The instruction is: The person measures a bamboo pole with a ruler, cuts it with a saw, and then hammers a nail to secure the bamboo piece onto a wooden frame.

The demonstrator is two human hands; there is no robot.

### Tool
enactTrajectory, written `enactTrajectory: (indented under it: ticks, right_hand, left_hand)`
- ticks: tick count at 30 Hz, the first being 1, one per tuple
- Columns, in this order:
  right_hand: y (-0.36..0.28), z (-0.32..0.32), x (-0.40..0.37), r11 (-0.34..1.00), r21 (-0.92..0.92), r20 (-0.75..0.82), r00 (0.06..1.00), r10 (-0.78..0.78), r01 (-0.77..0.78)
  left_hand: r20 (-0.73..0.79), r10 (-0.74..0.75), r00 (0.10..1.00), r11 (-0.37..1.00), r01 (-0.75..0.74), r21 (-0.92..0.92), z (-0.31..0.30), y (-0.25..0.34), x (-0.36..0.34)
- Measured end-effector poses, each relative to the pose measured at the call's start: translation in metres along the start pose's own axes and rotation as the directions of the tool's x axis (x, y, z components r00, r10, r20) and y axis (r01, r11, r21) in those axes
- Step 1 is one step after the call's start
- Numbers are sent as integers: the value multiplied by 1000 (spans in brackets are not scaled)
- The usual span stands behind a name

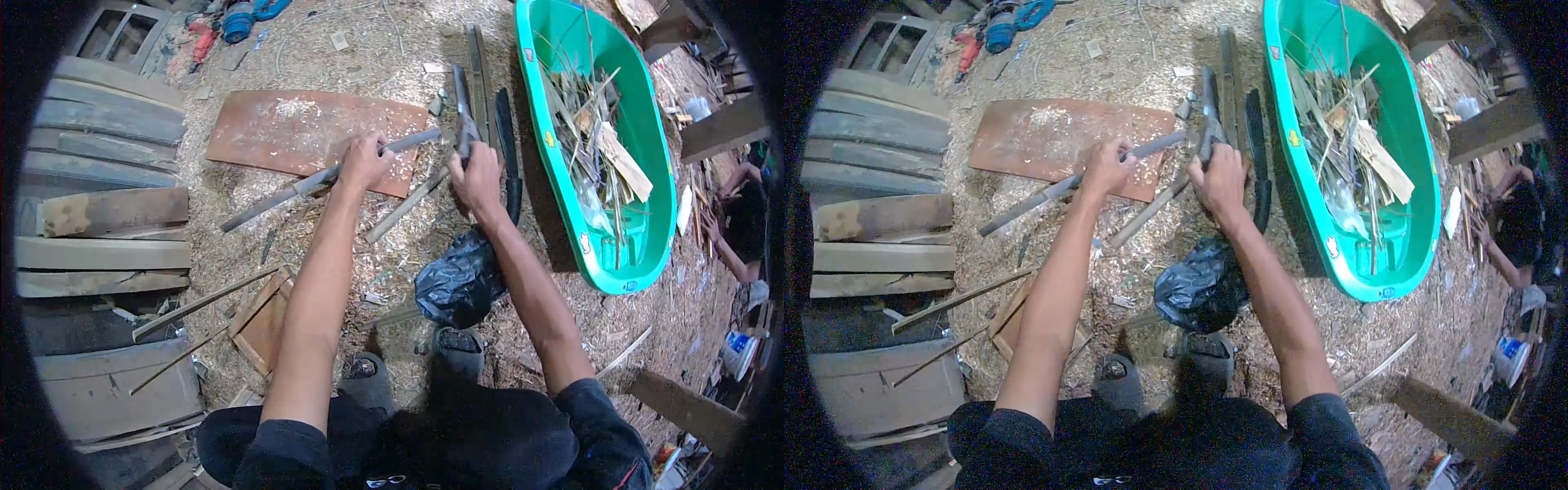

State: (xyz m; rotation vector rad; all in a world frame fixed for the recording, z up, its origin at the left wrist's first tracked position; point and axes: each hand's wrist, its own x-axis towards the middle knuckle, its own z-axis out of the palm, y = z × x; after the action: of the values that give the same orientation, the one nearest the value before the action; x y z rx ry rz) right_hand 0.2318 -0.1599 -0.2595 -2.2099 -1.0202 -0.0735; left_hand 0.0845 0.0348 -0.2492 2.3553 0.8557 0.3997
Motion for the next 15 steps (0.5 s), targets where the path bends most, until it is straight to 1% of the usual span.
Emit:
enactTrajectory:
  ticks: [1, 2, 3, 4, 5, 6, 8, 9, 11, 12, 13, 15]
  right_hand:
    - [-7, -6, -6, 992, 84, 1, 996, 93, -92]
    - [-12, -9, -14, 927, 329, 22, 983, 182, -179]
    - [-17, -13, -24, 795, 549, 64, 962, 266, -257]
    - [-20, -15, -36, 606, 729, 128, 932, 338, -320]
    - [-24, -8, -49, 498, 834, 89, 949, 302, -237]
    - [-29, -5, -61, 448, 866, 94, 952, 291, -222]
    - [-49, -17, -77, 515, 819, 137, 958, 252, -253]
    - [-48, -7, -81, 439, 857, 148, 946, 289, -269]
    - [-45, 0, -94, 531, 808, 99, 947, 306, -256]
    - [-50, -3, -97, 575, 780, 71, 948, 310, -246]
    - [-53, -9, -101, 667, 734, -24, 977, 212, -127]
    - [-62, -16, -109, 661, 740, 19, 986, 166, -125]
  left_hand:
    - [-19, 21, 1000, 1000, -21, -5, -1, -2, 1]
    - [-36, 42, 998, 999, -42, -9, -1, -4, 2]
    - [16, -21, 1000, 998, 22, -62, -7, 0, 2]
    - [75, -80, 994, 990, 88, -112, -17, 9, 0]
    - [137, -134, 982, 975, 155, -157, -23, 15, -1]
    - [170, -124, 978, 954, 164, -250, -18, 2, 3]
    - [239, -94, 967, 885, 191, -425, -3, -32, 12]
    - [256, -125, 958, 873, 229, -431, -5, -31, 10]
    - [283, -187, 941, 846, 301, -440, -11, -29, 8]
    - [268, -192, 944, 843, 299, -447, -14, -27, 8]
    - [252, -198, 947, 840, 296, -455, -16, -25, 8]
    - [233, -215, 948, 832, 303, -466, -20, -17, 8]
